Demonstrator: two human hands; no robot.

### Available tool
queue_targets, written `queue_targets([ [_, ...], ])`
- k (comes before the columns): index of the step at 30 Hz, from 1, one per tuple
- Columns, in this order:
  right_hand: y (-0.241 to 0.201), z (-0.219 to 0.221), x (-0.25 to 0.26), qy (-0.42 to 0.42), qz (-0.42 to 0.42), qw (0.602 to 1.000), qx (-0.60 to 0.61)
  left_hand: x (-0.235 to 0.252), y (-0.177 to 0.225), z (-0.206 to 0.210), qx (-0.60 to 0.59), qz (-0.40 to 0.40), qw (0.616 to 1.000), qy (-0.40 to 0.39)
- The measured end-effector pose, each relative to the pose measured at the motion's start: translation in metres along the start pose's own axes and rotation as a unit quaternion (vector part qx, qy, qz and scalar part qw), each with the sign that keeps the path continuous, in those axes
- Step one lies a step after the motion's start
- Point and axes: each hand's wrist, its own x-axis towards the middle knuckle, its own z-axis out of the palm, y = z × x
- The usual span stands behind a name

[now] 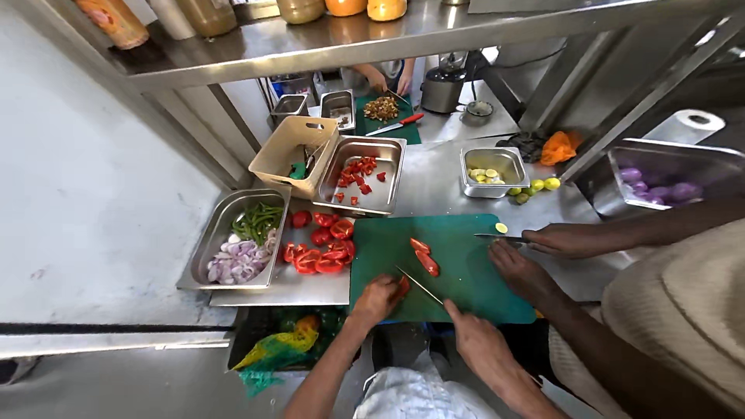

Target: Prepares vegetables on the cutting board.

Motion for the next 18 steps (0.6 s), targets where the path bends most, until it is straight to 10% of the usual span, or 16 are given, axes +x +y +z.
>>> queue_targets([
  [18, -0.020, 0.014, 0.029, -0.099, -0.043, 0.994, 0.008, -0.017, -0.012, 0.009, -0.030, 0.027, 0.995, 0.086],
])
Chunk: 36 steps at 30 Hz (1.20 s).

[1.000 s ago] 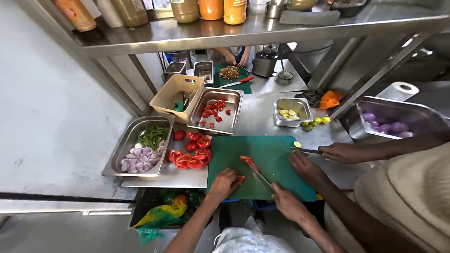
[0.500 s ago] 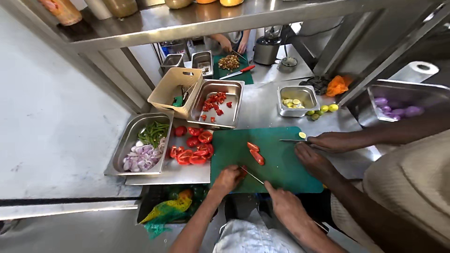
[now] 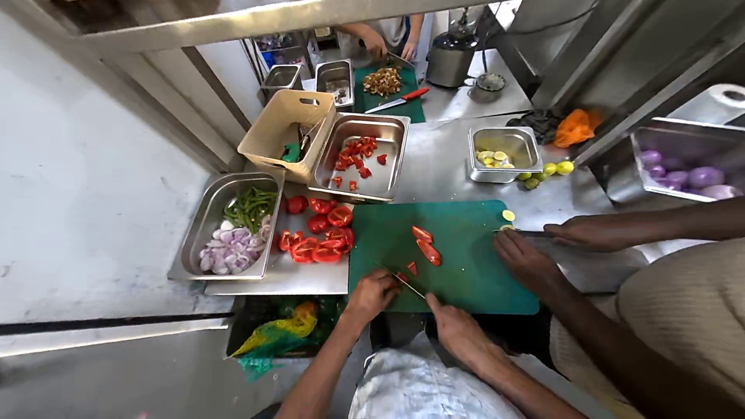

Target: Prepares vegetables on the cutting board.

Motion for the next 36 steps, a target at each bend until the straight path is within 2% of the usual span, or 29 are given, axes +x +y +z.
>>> queue_targets([
  [4, 0.011, -0.007, 0.008, 0.000, -0.019, 0.999, 0.032, -0.003, 0.005, 0.006, -0.018, -0.046, 0.998, 0.038],
  [8, 0.038, -0.026, -0.011, 0.065, -0.015, 0.990, 0.120, 0.009, 0.022, 0.017, -0.096, -0.133, 0.976, 0.145],
  [10, 0.055, -0.027, -0.014, 0.091, -0.004, 0.983, 0.157, 0.025, 0.034, 0.020, -0.077, -0.187, 0.973, 0.108],
  [13, 0.072, -0.021, -0.011, 0.110, 0.010, 0.975, 0.194, 0.050, 0.051, 0.022, -0.019, -0.226, 0.974, -0.002],
  [15, 0.076, -0.016, -0.009, 0.112, 0.017, 0.971, 0.208, 0.061, 0.057, 0.017, -0.021, -0.242, 0.969, -0.044],
  [19, 0.075, -0.007, -0.011, 0.111, 0.011, 0.967, 0.231, 0.071, 0.061, 0.007, -0.045, -0.247, 0.964, -0.085],
  [25, 0.078, -0.004, -0.013, 0.109, 0.024, 0.959, 0.259, 0.075, 0.058, -0.003, -0.085, -0.240, 0.962, -0.100],
  [27, 0.084, -0.001, -0.013, 0.123, 0.022, 0.957, 0.260, 0.075, 0.055, -0.013, -0.121, -0.239, 0.960, -0.079],
  [29, 0.089, -0.001, -0.014, 0.139, 0.022, 0.954, 0.266, 0.085, 0.053, -0.042, -0.180, -0.241, 0.953, -0.034],
  [32, 0.092, -0.002, -0.015, 0.159, 0.008, 0.951, 0.266, 0.121, 0.047, -0.107, -0.221, -0.222, 0.944, 0.104],
  [34, 0.075, -0.023, -0.030, 0.142, 0.019, 0.950, 0.276, 0.148, 0.041, -0.147, -0.138, -0.196, 0.948, 0.210],
  [36, 0.055, -0.050, -0.049, 0.117, 0.041, 0.944, 0.305, 0.166, 0.041, -0.166, -0.017, -0.157, 0.955, 0.251],
])
